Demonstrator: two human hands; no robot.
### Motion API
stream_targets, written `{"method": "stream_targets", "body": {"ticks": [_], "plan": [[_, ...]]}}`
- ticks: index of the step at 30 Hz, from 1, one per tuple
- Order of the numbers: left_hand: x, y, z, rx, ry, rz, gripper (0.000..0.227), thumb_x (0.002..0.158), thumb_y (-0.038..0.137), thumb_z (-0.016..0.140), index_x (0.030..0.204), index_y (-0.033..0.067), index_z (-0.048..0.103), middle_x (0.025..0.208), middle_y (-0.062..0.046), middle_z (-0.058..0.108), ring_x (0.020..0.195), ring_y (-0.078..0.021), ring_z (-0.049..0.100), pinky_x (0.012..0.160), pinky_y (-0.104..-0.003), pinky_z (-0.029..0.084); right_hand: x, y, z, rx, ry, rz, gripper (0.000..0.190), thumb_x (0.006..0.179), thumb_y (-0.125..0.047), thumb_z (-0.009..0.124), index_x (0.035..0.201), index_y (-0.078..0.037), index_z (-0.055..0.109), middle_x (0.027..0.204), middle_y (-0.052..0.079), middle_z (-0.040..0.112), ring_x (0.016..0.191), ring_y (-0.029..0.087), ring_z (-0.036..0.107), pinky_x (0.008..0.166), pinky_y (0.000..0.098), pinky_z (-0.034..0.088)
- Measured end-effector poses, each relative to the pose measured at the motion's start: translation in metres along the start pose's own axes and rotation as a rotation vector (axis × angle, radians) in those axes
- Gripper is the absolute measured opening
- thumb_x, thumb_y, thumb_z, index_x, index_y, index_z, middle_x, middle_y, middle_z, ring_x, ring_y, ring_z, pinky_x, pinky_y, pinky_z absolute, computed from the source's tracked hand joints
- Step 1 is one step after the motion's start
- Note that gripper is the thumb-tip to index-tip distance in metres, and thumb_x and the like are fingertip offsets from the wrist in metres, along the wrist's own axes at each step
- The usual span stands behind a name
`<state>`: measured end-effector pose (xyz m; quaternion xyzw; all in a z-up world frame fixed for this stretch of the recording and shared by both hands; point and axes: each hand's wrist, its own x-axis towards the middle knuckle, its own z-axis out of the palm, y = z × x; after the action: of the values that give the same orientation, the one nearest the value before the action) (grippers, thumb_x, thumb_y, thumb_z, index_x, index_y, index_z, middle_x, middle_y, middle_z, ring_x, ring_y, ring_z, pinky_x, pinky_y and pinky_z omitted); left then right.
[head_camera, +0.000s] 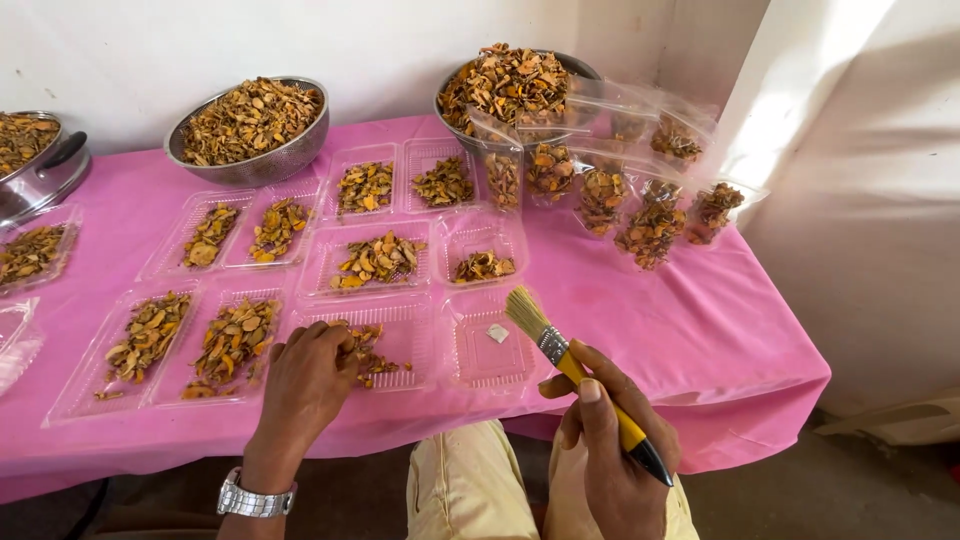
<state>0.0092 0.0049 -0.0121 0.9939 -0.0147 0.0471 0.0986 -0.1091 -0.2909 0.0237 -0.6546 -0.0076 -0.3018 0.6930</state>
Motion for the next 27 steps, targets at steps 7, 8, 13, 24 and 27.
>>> {"method": "stream_targets", "body": {"ticks": [7, 8, 13, 24, 27], "plan": [[0.002, 0.016, -0.03, -0.455, 0.009, -0.142, 0.023, 0.092, 0.031, 0.068, 0.096, 0.0105, 0.078, 0.101, -0.003, 0.069, 0.092, -0.0185, 0.062, 0.081, -0.034, 0.048, -0.001, 0.03, 0.011, 0.146, -0.063, -0.033, 0.033, 0.1, -0.014, 0.058, 0.125, 0.003, 0.069, 0.083, 0.019, 0.08, 0.047, 0.009, 0.055, 0.044, 0.0178, 0.049], [0.001, 0.019, -0.03, -0.455, 0.008, -0.14, 0.023, 0.092, 0.031, 0.068, 0.096, 0.0105, 0.078, 0.101, -0.003, 0.069, 0.092, -0.0185, 0.062, 0.081, -0.034, 0.048, -0.002, 0.031, 0.015, 0.146, -0.061, -0.033, 0.033, 0.1, -0.014, 0.058, 0.125, 0.003, 0.069, 0.083, 0.019, 0.08, 0.047, 0.009, 0.055, 0.044, 0.0178, 0.049], [-0.009, 0.03, -0.037, -0.828, -0.067, -0.154, 0.031, 0.095, 0.03, 0.064, 0.1, 0.0055, 0.081, 0.087, -0.004, 0.072, 0.074, -0.0133, 0.056, 0.065, -0.027, 0.041, -0.007, 0.025, 0.046, 0.083, -0.318, 0.037, 0.036, 0.1, -0.022, 0.058, 0.129, -0.002, 0.067, 0.09, 0.014, 0.083, 0.054, 0.011, 0.066, 0.04, 0.0217, 0.057], [-0.007, 0.025, -0.016, -0.712, 0.054, 0.162, 0.025, 0.099, 0.027, 0.058, 0.099, 0.0111, 0.077, 0.086, -0.002, 0.07, 0.08, -0.0144, 0.06, 0.066, -0.03, 0.048, -0.003, 0.037, 0.08, 0.037, -0.442, -0.005, 0.035, 0.101, -0.022, 0.058, 0.129, -0.003, 0.068, 0.087, 0.008, 0.081, 0.051, 0.006, 0.053, 0.042, 0.0221, 0.047], [0.011, 0.042, -0.017, -0.69, -0.017, 0.152, 0.021, 0.099, 0.027, 0.06, 0.104, 0.0124, 0.075, 0.08, 0.0, 0.066, 0.061, -0.0108, 0.049, 0.054, -0.025, 0.039, 0.008, 0.047, 0.069, 0.033, -0.375, -0.006, 0.039, 0.101, -0.016, 0.059, 0.138, -0.003, 0.061, 0.099, 0.015, 0.082, 0.051, 0.008, 0.056, 0.038, 0.0215, 0.051]]}}
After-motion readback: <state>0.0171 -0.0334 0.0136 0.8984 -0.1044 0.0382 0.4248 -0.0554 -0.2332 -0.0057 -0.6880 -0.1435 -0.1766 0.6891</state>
